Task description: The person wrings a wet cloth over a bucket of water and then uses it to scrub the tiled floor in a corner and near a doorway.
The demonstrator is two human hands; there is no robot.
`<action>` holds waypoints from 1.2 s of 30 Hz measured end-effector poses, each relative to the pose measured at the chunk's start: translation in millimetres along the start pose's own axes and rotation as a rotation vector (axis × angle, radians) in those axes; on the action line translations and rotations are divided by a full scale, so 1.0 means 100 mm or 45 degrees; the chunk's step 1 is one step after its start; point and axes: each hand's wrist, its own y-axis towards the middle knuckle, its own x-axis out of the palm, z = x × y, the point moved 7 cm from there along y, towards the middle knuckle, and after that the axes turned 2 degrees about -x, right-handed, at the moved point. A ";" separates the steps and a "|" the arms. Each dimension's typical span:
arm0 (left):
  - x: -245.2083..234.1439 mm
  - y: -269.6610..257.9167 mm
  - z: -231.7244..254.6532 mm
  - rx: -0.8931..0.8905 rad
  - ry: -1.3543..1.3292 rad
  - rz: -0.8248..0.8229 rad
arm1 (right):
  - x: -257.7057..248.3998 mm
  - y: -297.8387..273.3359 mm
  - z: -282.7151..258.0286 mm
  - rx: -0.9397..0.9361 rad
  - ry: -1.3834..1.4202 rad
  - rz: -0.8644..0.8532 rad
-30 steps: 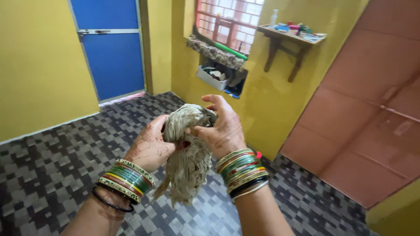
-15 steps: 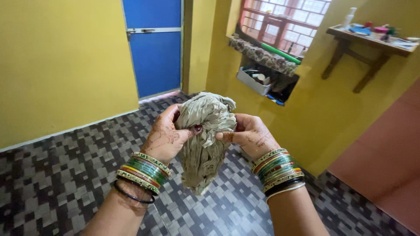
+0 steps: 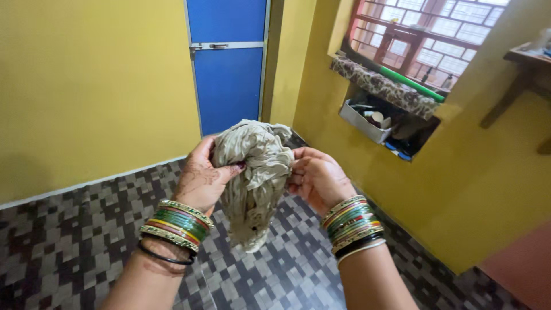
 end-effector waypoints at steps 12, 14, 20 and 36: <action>-0.50 1.34 -0.46 -0.083 0.157 0.184 | -0.17 1.67 0.11 0.169 -0.118 -0.141; -0.69 1.51 -0.52 -0.045 0.262 0.244 | -0.18 1.91 0.22 0.189 -0.172 -0.104; -1.35 2.27 -0.88 -0.027 0.498 0.217 | -0.49 2.85 0.43 0.122 -0.268 0.191; -1.91 4.51 -1.89 -0.325 0.647 -0.180 | -1.01 4.87 0.35 -0.188 -0.329 0.583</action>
